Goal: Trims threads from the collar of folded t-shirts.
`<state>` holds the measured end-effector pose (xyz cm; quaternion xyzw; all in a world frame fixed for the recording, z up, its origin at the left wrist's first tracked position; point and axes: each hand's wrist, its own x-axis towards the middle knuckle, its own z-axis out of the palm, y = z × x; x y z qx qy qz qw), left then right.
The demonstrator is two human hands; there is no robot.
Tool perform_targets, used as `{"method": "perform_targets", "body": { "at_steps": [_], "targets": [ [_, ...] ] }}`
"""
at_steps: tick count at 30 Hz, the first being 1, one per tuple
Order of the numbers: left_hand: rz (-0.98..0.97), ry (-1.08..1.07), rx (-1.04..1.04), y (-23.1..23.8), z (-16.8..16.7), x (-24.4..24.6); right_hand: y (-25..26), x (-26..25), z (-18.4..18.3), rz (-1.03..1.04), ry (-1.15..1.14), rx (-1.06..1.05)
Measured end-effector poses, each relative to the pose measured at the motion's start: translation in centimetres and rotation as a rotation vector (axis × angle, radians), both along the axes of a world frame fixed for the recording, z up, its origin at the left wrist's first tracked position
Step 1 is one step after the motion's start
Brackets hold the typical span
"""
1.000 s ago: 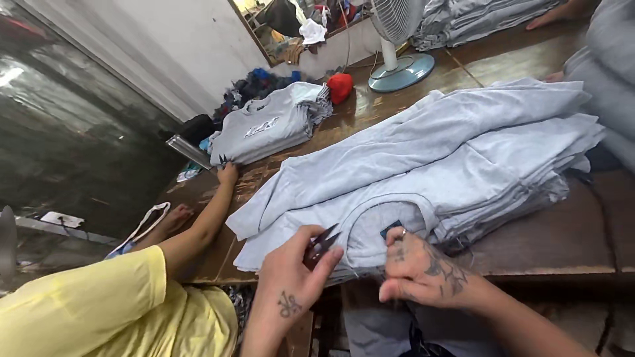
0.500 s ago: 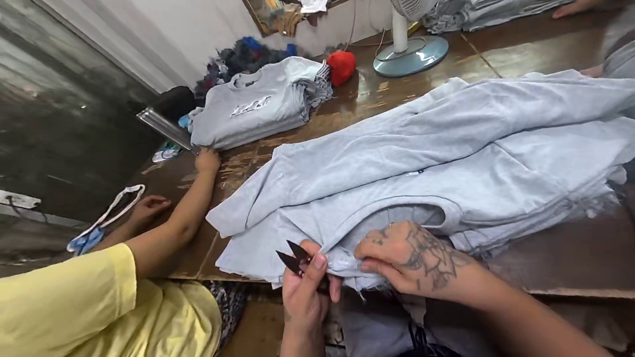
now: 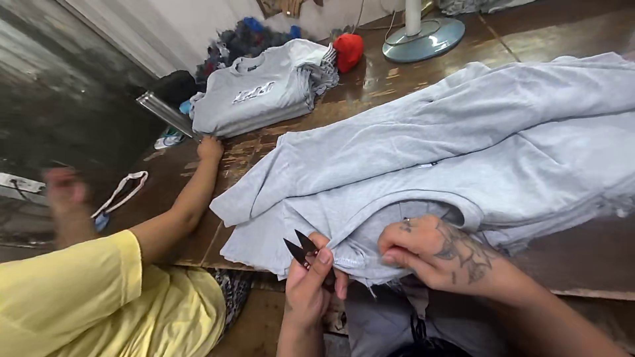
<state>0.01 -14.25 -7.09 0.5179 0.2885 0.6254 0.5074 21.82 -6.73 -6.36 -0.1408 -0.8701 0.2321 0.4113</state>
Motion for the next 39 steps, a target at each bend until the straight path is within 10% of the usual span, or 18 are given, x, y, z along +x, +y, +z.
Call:
{"method": "perform_targets", "body": {
  "at_steps": [6, 14, 21, 26, 39],
  "targets": [
    [0.258, 0.813, 0.077, -1.6, 1.6, -1.0, -0.7, 1.0, -0.2, -0.007, 0.015, -0.110],
    [0.032, 0.348, 0.103, -0.9, 1.5, -2.6, -2.2, 2.8, -1.5, 0.225, 0.176, -0.139],
    [0.559, 1.184, 0.281, -2.5, 2.2, -3.1, -1.9, -0.4, 0.9, -0.114, 0.078, 0.064],
    [0.597, 0.907, 0.219, -2.3, 0.8, -4.4, -0.1, -1.1, 0.5, 0.036, 0.111, 0.012],
    [0.605, 1.042, 0.268, -2.5, -0.5, -3.8, -0.2, -2.6, 0.0, -0.126, 0.027, 0.157]
  ]
}}
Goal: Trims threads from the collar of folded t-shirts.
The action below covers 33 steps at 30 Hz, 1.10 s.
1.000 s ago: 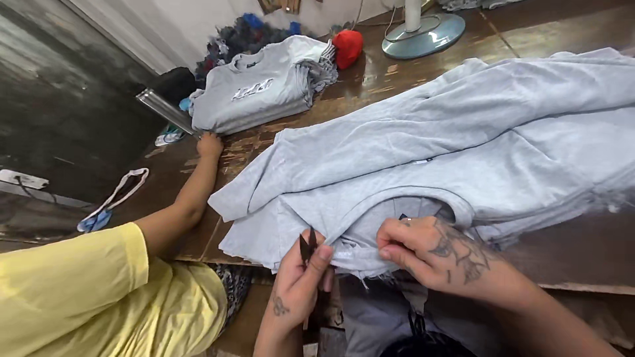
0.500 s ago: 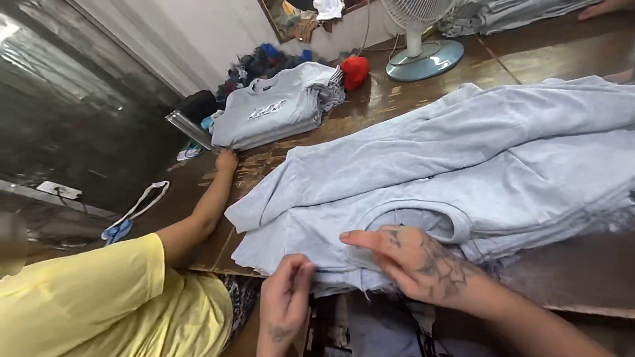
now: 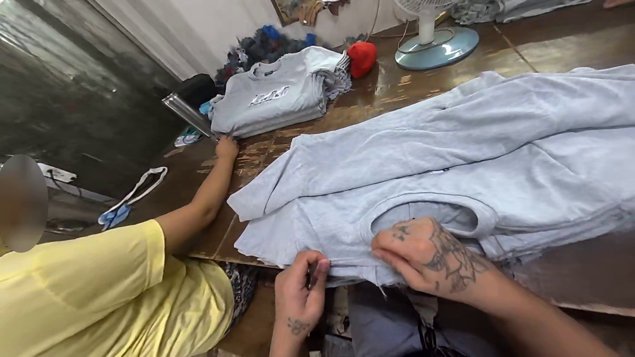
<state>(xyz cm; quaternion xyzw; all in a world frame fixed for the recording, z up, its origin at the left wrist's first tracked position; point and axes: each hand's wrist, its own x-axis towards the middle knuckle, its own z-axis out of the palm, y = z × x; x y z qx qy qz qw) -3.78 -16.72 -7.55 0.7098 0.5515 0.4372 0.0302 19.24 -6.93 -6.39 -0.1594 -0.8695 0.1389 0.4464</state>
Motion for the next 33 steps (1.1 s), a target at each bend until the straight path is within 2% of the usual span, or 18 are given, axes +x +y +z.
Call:
{"method": "perform_targets", "body": {
  "at_steps": [5, 8, 10, 14, 16, 19, 24, 29, 33],
  "targets": [
    [0.028, 0.023, -0.089, -0.6, 1.5, 0.7, -0.2, 1.0, -0.2, 0.001, 0.063, -0.063],
    [-0.069, 0.044, -0.150, -0.9, 2.7, 1.4, -0.3, 1.5, -0.4, 0.046, 0.104, -0.092],
    [-0.144, -0.040, -0.153, -0.7, 3.1, 1.7, -0.4, 1.4, -0.5, 0.075, 0.101, -0.078],
    [-0.132, -0.180, -0.104, 0.3, 2.3, 2.3, -1.2, 0.8, 0.0, -0.009, -0.051, 0.036],
    [-0.124, -0.186, -0.092, 0.4, 1.6, 2.4, -1.2, 0.3, -0.1, -0.046, -0.043, 0.081],
    [-0.140, -0.171, -0.113, 0.1, 1.5, 2.3, -0.7, 0.6, -0.4, -0.012, -0.010, 0.016],
    [-0.140, 0.050, -0.191, -0.9, 2.9, 1.7, -0.5, 0.7, -0.5, 0.002, 0.006, -0.032],
    [-0.162, 0.307, -0.128, -1.1, 4.2, 2.5, -0.6, 0.7, -0.5, -0.024, 0.023, -0.022],
    [-0.155, 0.386, -0.068, -0.7, 4.3, 3.2, -0.7, 0.6, -0.6, -0.046, 0.026, -0.013]
  ]
}}
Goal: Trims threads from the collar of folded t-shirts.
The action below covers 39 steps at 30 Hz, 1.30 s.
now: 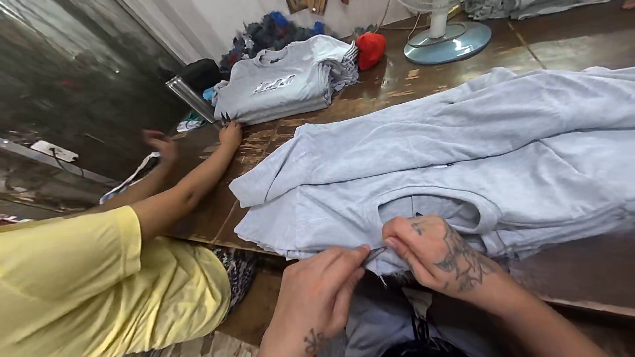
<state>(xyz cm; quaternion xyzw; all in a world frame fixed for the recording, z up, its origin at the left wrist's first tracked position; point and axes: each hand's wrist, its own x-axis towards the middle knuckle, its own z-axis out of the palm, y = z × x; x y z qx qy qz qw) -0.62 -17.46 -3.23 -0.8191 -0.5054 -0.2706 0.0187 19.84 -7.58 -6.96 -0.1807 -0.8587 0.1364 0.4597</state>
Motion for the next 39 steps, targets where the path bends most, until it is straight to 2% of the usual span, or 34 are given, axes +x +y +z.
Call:
{"method": "perform_targets", "body": {
  "at_steps": [4, 7, 9, 10, 12, 14, 15, 17, 20, 22, 23, 25, 27, 29, 31, 34, 37, 39],
  "targets": [
    [0.010, -0.035, -0.032, -0.1, 0.1, 0.0, -0.2, 0.5, -0.2, 0.010, 0.057, 0.009],
    [0.043, -0.206, -0.067, -0.2, -0.2, -0.9, -3.1, 4.1, 1.5, 0.200, 0.096, -0.071],
    [0.124, -0.242, -0.039, 0.2, -1.3, -1.8, -5.3, 7.8, 3.6, 0.343, 0.081, -0.189],
    [0.163, -0.235, -0.026, 0.3, -1.8, -2.3, -5.5, 9.6, 4.5, 0.312, 0.034, -0.199],
    [0.191, -0.249, 0.009, 0.1, -1.9, -3.0, -3.7, 13.2, 5.1, -0.003, -0.167, -0.135],
    [0.206, -0.305, 0.076, -0.7, -1.1, -3.5, 0.3, 16.3, 2.6, -0.384, -0.342, -0.002],
    [0.215, -0.331, 0.113, -0.8, -0.6, -3.7, 2.0, 17.8, 1.2, -0.478, -0.374, 0.025],
    [0.226, -0.351, 0.166, 0.0, 0.4, -3.8, 3.3, 19.7, 1.2, -0.510, -0.403, 0.034],
    [0.289, -0.281, 0.215, 3.0, 2.6, -3.9, 4.2, 19.7, 5.4, -0.518, -0.439, 0.093],
    [0.369, -0.193, 0.238, 6.4, 3.7, -4.5, 7.6, 18.9, 7.4, -0.591, -0.461, 0.192],
    [0.415, -0.142, 0.204, 8.7, 4.2, -4.7, 9.9, 18.1, 8.5, -0.629, -0.503, 0.178],
    [0.513, 0.019, -0.025, 14.2, 4.3, -5.2, 15.7, 16.2, 9.1, -0.732, -0.643, 0.102],
    [0.568, 0.227, -0.334, 18.9, 2.3, -6.1, 21.3, 14.9, 6.4, -0.799, -0.810, -0.103],
    [0.566, 0.308, -0.453, 20.8, 1.7, -6.7, 25.0, 15.1, 3.4, -0.760, -0.725, -0.351],
    [0.581, 0.268, -0.454, 21.7, 2.2, -7.1, 26.3, 16.2, 2.5, -0.716, -0.479, -0.556],
    [0.593, 0.250, -0.399, 22.8, 1.2, -8.2, 24.9, 17.0, 3.2, -0.778, -0.372, -0.773],
    [0.542, 0.306, -0.270, 24.3, 0.2, -9.2, 25.0, 17.4, 1.2, -0.882, -0.302, -0.715],
    [0.419, 0.315, -0.070, 24.0, -0.2, -9.4, 24.2, 17.4, 0.4, -0.909, -0.339, -0.710]
  ]
}}
